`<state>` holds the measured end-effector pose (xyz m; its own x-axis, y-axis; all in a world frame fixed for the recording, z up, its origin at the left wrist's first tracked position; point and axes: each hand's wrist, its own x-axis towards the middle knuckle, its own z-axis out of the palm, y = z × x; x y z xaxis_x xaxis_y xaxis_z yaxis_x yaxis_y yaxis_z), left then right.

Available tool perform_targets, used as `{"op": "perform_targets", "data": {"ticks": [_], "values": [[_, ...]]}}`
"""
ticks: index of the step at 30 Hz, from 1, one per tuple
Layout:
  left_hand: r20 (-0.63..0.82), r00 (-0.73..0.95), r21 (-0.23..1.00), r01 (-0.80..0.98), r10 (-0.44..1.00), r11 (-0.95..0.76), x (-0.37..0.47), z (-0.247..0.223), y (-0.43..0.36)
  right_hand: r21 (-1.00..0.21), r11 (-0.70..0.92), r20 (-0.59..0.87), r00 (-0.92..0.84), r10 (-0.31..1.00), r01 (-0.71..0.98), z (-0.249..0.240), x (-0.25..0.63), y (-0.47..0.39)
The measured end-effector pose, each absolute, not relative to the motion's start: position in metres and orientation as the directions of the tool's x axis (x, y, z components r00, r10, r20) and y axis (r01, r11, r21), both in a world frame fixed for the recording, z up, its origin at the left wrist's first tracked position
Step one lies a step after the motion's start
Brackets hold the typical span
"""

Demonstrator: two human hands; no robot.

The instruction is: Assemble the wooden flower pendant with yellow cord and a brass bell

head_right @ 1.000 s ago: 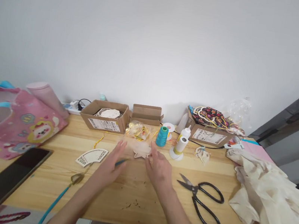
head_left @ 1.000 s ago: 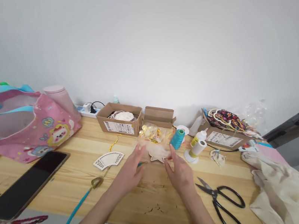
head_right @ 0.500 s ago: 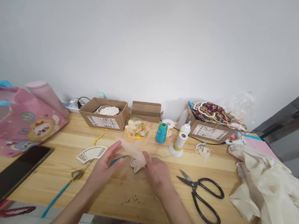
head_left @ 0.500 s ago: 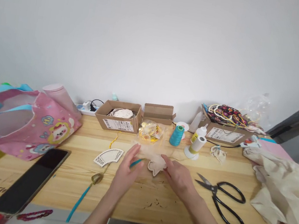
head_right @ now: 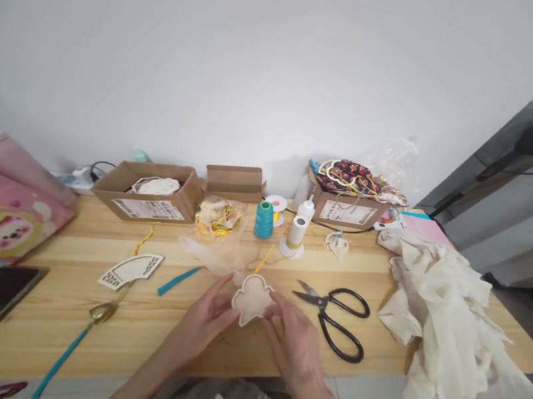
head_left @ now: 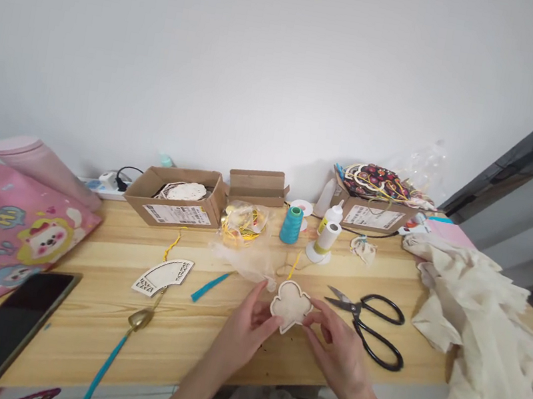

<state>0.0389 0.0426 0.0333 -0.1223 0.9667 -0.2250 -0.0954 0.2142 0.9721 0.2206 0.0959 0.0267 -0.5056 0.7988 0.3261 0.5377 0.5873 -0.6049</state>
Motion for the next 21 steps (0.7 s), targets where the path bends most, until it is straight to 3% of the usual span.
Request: {"op": "perform_targets", "data": {"ticks": [6,11,15,18,21], "values": [[-0.202,-0.081,0.972,-0.135,0.976,0.190,0.050,0.037,0.046,-0.672,0.527,0.390,-0.356,0.849,0.520,0.030,0.210,0.100],[-0.077,0.013,0.982,0.174,0.997,0.074,0.049,0.040,0.040,-0.760,0.519,0.333,-0.453,0.827,0.390,0.037,0.193,0.114],[-0.074,0.031,0.950,0.306,0.997,0.061,0.044,0.043,0.042,-0.854,0.372,0.172,-0.479,0.861,0.363,0.037,0.179,0.122],[-0.121,-0.071,0.938,0.319,0.990,0.138,0.037,0.043,0.047,-0.891,0.304,0.109,-0.492,0.864,0.336,0.032,0.176,0.124],[-0.154,-0.200,0.957,0.213,0.968,0.196,0.034,0.041,0.062,-0.892,0.307,0.108,-0.505,0.857,0.330,0.026,0.176,0.123]]}}
